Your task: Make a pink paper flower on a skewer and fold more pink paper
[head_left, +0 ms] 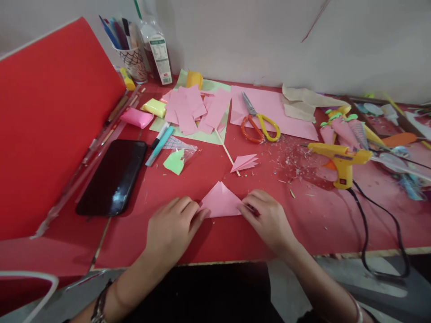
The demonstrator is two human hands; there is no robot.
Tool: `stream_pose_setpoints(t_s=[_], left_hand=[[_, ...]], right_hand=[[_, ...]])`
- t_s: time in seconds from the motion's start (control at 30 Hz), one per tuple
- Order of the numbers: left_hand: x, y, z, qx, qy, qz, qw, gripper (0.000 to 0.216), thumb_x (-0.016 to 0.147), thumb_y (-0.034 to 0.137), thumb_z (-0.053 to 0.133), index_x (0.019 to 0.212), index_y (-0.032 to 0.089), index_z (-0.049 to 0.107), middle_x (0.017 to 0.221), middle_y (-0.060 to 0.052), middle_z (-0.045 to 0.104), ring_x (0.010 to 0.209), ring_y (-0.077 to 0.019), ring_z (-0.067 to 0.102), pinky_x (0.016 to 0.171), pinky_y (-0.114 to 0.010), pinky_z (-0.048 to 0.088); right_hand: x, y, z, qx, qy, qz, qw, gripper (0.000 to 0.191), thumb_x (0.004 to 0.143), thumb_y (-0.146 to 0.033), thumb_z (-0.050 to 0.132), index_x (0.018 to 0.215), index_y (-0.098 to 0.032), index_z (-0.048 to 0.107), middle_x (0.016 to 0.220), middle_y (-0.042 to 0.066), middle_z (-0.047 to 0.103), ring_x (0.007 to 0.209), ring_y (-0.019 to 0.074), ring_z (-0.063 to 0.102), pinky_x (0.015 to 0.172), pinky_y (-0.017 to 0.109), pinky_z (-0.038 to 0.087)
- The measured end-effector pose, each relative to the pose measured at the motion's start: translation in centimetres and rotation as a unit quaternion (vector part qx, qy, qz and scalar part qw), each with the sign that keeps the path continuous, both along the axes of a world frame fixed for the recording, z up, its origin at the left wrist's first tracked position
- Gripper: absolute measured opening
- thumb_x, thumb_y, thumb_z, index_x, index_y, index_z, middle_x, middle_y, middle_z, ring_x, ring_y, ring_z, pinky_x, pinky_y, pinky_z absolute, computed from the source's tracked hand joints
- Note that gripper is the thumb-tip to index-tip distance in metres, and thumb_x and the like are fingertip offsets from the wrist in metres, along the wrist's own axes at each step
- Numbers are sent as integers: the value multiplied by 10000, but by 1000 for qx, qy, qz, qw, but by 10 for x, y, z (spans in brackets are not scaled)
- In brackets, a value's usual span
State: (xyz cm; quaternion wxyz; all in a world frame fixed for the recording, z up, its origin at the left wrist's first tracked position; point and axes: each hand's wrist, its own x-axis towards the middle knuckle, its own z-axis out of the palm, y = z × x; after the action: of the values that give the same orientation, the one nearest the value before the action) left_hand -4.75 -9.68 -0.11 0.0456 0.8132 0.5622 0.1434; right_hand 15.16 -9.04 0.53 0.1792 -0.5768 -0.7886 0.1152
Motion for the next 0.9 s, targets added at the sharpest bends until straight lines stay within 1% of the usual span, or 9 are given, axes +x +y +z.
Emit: stream_pose_setpoints(t_s=[0.1, 0.3, 0.43, 0.63, 0.77, 0.83, 0.9], left_hand=[[1, 1, 0, 2, 19, 1, 1000, 332, 857, 330, 399, 616, 175, 567, 585, -13, 564, 582, -149, 516, 494, -252, 285], [4, 3, 1, 9, 78, 27, 997, 348, 857, 318, 391, 579, 179, 548, 551, -16, 527, 560, -152, 498, 479, -270, 251], [5, 4, 2, -7, 74, 19, 997, 335, 857, 300, 385, 589, 177, 545, 557, -22, 527, 563, -165, 500, 480, -276, 249], [5, 7, 3, -13, 104, 13, 994, 316, 853, 288, 394, 595, 176, 539, 560, -17, 529, 565, -166, 518, 489, -270, 267], [3, 10, 4, -38, 117, -2, 992, 296, 849, 282, 406, 609, 177, 542, 549, -9, 526, 536, -158, 515, 461, -262, 241], [0, 11, 4, -49, 124, -19, 991, 283, 848, 291, 414, 630, 178, 554, 539, -4, 523, 518, -154, 508, 447, -259, 230], [-5, 13, 2, -44, 129, -47, 990, 282, 853, 316, 405, 680, 174, 577, 545, -3, 527, 493, -146, 496, 435, -257, 235]], right_hand=[[-1, 1, -1, 8, -33, -4, 999, 332, 850, -301, 385, 568, -174, 505, 584, 13, 500, 552, 121, 472, 519, 226, 354], [-3, 3, -3, 24, -94, -8, 995, 400, 874, -321, 320, 540, -177, 485, 559, 9, 466, 515, 112, 431, 492, 224, 302], [-5, 5, -3, 38, -120, -10, 992, 439, 884, -338, 291, 514, -176, 463, 540, 7, 451, 495, 107, 416, 481, 225, 280], [-7, 7, -4, 53, -147, -16, 988, 435, 883, -324, 292, 509, -173, 457, 531, 11, 450, 475, 106, 403, 474, 234, 253], [-8, 8, -3, 50, -168, -22, 984, 416, 871, -303, 320, 499, -173, 452, 517, 7, 443, 456, 100, 380, 468, 239, 228], [-9, 8, -3, 49, -176, -26, 983, 403, 864, -294, 337, 499, -172, 457, 516, 6, 447, 451, 99, 376, 470, 241, 225], [-10, 8, -2, 47, -180, -29, 982, 383, 853, -287, 365, 503, -172, 466, 518, 6, 455, 451, 98, 378, 471, 241, 226]])
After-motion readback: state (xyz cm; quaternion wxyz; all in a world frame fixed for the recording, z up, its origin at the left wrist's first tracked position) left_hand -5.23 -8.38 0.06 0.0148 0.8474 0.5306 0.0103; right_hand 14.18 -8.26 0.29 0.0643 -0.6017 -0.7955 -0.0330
